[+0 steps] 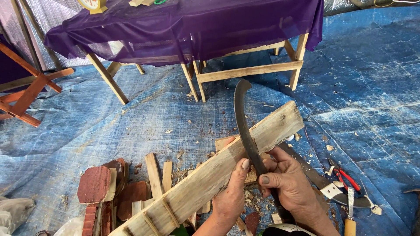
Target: Shaping and preparing a wooden instrument neck by adjusting fret-like strips and shaving the wood with a curved blade.
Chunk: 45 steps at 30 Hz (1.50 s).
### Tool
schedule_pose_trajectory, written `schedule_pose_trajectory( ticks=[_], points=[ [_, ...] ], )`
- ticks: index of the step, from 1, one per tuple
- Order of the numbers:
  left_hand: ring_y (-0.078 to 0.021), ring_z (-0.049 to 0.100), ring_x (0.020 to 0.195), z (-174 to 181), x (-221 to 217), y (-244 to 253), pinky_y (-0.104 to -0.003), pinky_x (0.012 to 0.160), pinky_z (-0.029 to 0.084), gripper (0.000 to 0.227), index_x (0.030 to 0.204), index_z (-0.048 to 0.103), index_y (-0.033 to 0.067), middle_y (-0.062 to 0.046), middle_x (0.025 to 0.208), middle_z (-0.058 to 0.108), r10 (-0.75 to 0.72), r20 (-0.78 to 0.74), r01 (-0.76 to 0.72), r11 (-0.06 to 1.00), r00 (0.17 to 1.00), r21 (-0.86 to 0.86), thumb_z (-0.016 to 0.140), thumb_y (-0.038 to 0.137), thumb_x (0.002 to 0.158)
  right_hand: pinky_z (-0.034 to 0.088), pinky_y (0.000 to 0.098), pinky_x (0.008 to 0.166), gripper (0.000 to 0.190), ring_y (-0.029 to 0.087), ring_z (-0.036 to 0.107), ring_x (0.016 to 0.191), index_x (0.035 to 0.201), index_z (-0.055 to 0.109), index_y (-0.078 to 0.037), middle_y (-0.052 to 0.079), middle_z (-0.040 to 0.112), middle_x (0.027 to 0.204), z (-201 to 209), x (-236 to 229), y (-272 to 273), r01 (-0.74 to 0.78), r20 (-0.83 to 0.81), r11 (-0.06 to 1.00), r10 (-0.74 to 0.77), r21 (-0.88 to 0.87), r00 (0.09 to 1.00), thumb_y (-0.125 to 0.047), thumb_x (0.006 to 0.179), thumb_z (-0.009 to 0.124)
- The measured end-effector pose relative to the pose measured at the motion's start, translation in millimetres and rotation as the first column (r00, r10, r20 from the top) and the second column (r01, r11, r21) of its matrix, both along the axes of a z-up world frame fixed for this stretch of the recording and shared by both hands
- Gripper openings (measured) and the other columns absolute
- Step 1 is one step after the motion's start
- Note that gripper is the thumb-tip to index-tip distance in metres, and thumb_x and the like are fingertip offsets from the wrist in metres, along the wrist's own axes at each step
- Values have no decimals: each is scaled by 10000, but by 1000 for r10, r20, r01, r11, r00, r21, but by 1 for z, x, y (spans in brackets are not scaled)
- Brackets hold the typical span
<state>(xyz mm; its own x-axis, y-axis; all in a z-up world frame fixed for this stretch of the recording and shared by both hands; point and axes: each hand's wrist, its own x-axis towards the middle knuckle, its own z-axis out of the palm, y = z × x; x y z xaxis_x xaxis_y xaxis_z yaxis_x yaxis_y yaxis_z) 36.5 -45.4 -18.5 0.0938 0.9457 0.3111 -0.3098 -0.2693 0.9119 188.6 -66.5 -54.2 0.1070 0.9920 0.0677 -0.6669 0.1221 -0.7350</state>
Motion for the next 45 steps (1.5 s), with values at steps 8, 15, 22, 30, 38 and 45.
schedule_pose_trajectory(
  ticks=[8,15,22,30,38,45],
  points=[
    [-234,705,1087,4,3,-6,-347,935,578,526,1399,538,-52,-177,1283,704,40,-50,-38,999,998,34,668,140,927,458,231,370,674,118,583,457,1330,593,70,110,726,756,15,-7,-5,21,31,999,-20,-24,999,78,683,785],
    [-217,731,949,-36,10,-28,-337,791,614,416,1246,597,-52,-162,1126,732,31,-80,-39,995,996,-97,662,207,927,447,232,383,558,133,591,448,1227,641,70,97,725,701,19,-4,-13,119,149,990,-106,-78,983,95,686,775],
    [-119,631,737,-15,10,-23,-278,638,547,200,1017,741,-45,-30,887,732,-35,-99,38,999,994,22,639,122,976,474,212,430,592,130,631,540,1274,577,42,90,704,827,24,8,-17,93,75,996,-92,-12,993,120,713,752],
    [-293,660,1091,-2,31,1,-401,800,538,715,1584,269,49,-201,1302,600,-307,303,353,929,903,-112,568,317,993,507,218,430,814,112,646,589,1446,502,-11,42,708,834,28,19,-19,93,75,995,-91,-32,993,81,694,801],
    [-218,670,1012,-47,23,21,-396,987,489,289,1049,734,4,-66,1018,719,-181,536,436,808,824,-398,658,274,976,491,244,429,627,145,623,531,1284,571,45,155,728,823,17,21,-18,72,97,997,-71,-7,993,37,711,827],
    [-263,636,1185,-20,17,18,-432,1059,502,697,1585,291,50,-184,1386,583,-383,468,498,854,796,-150,609,217,987,496,228,419,694,127,610,506,1349,567,17,99,698,773,22,17,-17,65,108,997,-61,-30,992,36,704,821]
  ],
)
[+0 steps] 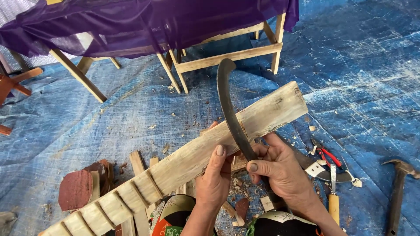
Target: Shaping and preparing a wooden instrument neck by adjusting fret-like strips and shaving the wood with a curved blade.
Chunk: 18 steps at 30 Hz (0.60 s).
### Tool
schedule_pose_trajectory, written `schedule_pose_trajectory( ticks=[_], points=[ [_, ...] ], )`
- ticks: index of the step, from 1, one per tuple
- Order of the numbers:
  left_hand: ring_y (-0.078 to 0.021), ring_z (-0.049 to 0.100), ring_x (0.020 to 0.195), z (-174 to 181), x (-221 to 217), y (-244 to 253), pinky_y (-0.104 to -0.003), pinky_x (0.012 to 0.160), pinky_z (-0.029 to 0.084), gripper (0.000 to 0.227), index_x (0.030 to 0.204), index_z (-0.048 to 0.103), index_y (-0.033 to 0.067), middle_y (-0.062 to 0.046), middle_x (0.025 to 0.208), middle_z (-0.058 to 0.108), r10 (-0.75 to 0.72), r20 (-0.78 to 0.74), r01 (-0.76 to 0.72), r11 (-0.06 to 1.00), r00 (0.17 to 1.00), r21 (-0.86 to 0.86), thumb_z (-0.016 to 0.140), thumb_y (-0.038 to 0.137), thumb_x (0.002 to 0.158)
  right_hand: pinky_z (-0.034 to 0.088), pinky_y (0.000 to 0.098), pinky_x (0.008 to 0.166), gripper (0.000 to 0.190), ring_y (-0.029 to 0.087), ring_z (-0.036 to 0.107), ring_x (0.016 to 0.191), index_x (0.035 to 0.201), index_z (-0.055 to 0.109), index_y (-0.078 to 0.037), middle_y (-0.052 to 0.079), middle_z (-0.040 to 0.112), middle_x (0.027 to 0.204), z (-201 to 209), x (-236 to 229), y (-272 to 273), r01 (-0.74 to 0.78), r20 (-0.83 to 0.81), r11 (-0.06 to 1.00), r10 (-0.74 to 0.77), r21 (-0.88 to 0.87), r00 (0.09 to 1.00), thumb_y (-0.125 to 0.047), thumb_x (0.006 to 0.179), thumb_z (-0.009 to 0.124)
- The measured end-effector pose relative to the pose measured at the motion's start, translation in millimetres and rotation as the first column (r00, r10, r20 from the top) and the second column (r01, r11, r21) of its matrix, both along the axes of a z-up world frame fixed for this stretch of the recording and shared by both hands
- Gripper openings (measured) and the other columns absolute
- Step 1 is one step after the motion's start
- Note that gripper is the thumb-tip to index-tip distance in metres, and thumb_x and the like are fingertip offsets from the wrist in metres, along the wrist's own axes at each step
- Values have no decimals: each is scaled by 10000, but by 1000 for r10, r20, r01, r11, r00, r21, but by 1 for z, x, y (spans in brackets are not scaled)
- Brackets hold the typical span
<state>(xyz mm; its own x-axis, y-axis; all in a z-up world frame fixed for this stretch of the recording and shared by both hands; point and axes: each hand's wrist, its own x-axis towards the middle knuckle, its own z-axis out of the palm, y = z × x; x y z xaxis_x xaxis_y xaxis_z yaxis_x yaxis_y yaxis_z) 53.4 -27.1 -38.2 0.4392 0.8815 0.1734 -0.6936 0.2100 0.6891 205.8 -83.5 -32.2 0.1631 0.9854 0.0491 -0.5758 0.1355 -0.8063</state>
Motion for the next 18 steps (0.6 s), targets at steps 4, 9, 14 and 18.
schedule_pose_trajectory(
  ticks=[4,9,14,18],
  points=[
    [-232,641,1132,-35,-5,3,-397,1057,459,379,1239,657,-55,-109,1161,689,1,-46,-11,973,999,-229,594,234,1002,484,220,398,713,123,597,485,1367,568,30,91,700,749,2,-1,-1,0,13,1000,0,4,1000,0,704,831],
    [-258,683,1080,-48,-11,4,-399,1039,506,340,1217,695,-81,-136,1104,731,47,-56,-60,963,997,-265,646,142,964,481,241,378,546,151,616,474,1202,603,48,123,714,780,-15,3,-4,3,-61,1000,-4,-13,998,68,701,819],
    [-303,704,1077,-40,-9,-5,-433,1052,526,324,1184,692,-125,-209,1139,740,99,-22,-101,975,995,-200,678,73,928,504,255,371,514,166,638,476,1149,612,56,107,703,815,-14,4,-4,6,-112,1000,-5,4,994,93,682,823],
    [-301,695,1088,-35,-8,-10,-426,1043,519,342,1180,704,-123,-197,1137,742,118,-62,-129,969,991,-209,677,110,931,469,229,362,741,132,611,467,1370,563,47,71,689,759,-6,2,-4,-24,-84,1000,25,10,996,63,678,827]
  ],
)
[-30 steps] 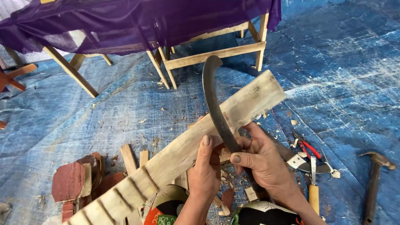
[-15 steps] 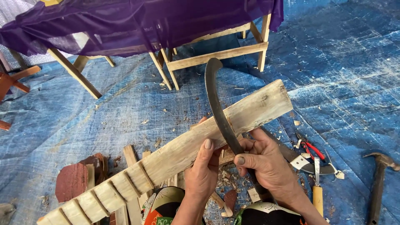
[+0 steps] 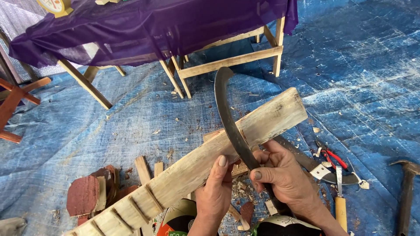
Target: Shaping and preparing a wooden instrument neck by adjusting fret-like strips and shaving the wood with a curved blade.
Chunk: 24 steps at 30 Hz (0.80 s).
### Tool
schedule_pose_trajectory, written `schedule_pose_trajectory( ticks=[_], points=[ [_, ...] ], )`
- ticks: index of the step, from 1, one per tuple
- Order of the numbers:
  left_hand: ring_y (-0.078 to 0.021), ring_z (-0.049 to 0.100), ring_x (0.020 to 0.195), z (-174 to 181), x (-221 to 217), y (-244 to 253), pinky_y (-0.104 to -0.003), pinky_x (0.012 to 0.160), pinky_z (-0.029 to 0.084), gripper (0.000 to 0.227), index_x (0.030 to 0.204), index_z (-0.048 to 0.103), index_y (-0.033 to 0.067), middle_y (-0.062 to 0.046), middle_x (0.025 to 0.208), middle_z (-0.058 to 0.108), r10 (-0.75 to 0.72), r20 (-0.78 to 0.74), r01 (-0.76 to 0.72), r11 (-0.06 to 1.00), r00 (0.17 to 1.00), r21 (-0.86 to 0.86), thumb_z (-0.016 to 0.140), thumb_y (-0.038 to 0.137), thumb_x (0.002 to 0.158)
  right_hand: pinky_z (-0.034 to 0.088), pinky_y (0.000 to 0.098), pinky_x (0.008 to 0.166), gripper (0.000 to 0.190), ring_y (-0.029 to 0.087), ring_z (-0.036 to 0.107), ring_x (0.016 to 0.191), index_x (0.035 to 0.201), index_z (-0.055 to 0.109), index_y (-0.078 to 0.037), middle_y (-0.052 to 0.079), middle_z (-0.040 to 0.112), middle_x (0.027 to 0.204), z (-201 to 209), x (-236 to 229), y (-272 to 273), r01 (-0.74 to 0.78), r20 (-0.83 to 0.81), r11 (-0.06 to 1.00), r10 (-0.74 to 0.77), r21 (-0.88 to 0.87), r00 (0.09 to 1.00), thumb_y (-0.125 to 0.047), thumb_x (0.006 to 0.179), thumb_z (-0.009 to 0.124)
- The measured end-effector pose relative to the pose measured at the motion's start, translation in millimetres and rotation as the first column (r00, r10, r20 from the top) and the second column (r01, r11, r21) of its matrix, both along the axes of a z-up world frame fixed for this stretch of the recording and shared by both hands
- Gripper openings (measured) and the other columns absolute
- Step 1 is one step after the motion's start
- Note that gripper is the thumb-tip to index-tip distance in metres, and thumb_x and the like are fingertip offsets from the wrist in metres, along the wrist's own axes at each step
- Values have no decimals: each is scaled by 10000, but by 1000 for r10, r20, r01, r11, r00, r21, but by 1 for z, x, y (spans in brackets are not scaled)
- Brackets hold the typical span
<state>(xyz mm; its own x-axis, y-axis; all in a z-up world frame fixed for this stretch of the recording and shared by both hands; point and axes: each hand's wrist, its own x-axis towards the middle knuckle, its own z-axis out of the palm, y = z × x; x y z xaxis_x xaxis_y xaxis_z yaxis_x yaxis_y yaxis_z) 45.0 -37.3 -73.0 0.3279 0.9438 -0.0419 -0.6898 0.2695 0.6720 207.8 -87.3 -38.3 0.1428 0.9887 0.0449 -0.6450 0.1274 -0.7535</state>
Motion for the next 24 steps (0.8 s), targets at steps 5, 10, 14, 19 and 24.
schedule_pose_trajectory(
  ticks=[5,10,14,19,24],
  points=[
    [-255,645,1164,11,4,2,-444,1107,467,301,1173,702,-46,-124,1210,711,-90,93,76,987,992,141,616,195,1014,490,202,403,797,99,606,492,1434,513,15,49,676,797,10,-4,3,-43,25,999,43,-4,999,-2,704,834],
    [-257,689,1095,13,1,9,-427,999,489,298,1087,699,13,-112,1065,725,-116,68,115,993,991,14,625,287,997,479,197,402,790,74,570,529,1440,510,19,59,655,816,7,-6,4,-43,32,999,42,17,999,22,714,821],
    [-262,681,1075,17,4,9,-432,1019,490,294,1071,711,3,-140,1050,742,-111,88,107,993,990,41,629,276,997,502,207,412,744,89,599,553,1405,548,34,61,669,833,9,-4,3,-27,43,1000,27,-2,999,9,714,823],
    [-240,683,1044,20,4,7,-414,1028,500,308,1100,700,-22,-138,1058,731,-97,95,95,995,991,33,622,260,1002,518,225,443,643,95,596,580,1312,594,41,62,644,854,10,-5,1,-14,70,1000,14,-4,997,1,715,830],
    [-246,692,1029,18,4,8,-408,1002,505,305,1100,709,-18,-137,1031,738,-97,100,95,995,990,24,631,258,998,510,197,430,747,75,574,567,1414,541,22,38,620,795,6,-4,3,-25,68,1000,25,4,997,1,722,820]
  ],
)
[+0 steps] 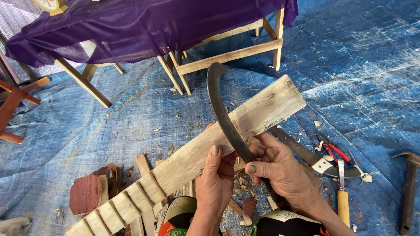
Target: Shaping and preparing a wooden instrument neck by adjusting fret-like strips and shaving the wood with a curved blade.
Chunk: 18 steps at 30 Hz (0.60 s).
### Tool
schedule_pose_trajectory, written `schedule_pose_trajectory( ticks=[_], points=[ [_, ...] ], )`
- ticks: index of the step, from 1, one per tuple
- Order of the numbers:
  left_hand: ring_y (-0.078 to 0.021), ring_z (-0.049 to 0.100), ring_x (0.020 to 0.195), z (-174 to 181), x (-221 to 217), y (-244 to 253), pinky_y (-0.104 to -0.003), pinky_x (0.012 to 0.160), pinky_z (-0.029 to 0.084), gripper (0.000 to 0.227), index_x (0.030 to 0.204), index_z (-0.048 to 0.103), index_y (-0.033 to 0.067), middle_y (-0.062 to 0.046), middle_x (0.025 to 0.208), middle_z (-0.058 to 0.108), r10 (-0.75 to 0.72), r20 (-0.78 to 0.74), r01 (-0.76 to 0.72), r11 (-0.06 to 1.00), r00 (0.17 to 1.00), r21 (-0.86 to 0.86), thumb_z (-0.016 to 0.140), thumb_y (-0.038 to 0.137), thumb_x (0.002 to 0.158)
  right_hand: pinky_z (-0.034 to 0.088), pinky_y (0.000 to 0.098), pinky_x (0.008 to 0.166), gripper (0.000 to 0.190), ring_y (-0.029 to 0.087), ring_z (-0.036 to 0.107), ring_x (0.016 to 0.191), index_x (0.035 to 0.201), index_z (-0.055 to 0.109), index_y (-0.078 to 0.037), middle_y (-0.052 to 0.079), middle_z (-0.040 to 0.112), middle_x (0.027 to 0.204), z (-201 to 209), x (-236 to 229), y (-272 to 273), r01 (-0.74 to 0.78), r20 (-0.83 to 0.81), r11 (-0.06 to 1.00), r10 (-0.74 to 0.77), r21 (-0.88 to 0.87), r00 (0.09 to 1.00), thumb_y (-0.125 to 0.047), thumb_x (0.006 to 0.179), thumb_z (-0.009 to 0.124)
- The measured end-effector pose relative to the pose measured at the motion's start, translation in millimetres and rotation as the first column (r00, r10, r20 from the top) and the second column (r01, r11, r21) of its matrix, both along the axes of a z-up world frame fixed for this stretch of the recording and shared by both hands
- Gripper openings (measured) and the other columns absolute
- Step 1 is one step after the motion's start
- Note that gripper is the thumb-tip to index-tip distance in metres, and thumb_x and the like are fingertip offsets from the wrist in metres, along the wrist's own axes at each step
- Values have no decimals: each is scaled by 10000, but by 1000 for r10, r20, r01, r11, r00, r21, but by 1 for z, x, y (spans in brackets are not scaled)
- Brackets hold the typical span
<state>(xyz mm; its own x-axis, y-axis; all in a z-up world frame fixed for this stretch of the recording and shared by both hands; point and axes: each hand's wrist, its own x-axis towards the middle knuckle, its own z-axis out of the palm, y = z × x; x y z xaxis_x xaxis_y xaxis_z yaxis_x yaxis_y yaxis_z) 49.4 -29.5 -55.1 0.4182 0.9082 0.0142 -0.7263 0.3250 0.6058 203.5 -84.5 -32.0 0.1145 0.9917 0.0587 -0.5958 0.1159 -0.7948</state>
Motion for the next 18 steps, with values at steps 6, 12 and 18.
schedule_pose_trajectory(
  ticks=[6,12,18],
  points=[
    [-253,693,1038,0,-1,0,-412,1017,507,311,1115,706,-23,-141,1047,738,3,-4,-3,1000,1000,-26,636,254,991,511,199,429,711,80,574,563,1383,565,35,46,617,805,1,0,-1,12,19,1000,-11,-17,1000,-6,721,822],
    [-239,690,1023,3,0,0,-402,1015,517,295,1090,717,-26,-131,1049,741,12,-2,-12,999,1000,-38,646,241,987,509,215,438,607,92,582,563,1296,604,26,65,642,803,2,0,-2,22,43,999,-21,-45,999,-12,729,819],
    [-249,681,1046,0,0,0,-415,1030,509,283,1071,712,-8,-125,1040,732,-1,3,2,999,1000,-54,659,254,978,489,192,412,683,76,560,500,1358,579,35,65,643,778,0,1,-1,4,13,1000,-4,-17,1000,-18,724,825]
  ],
)
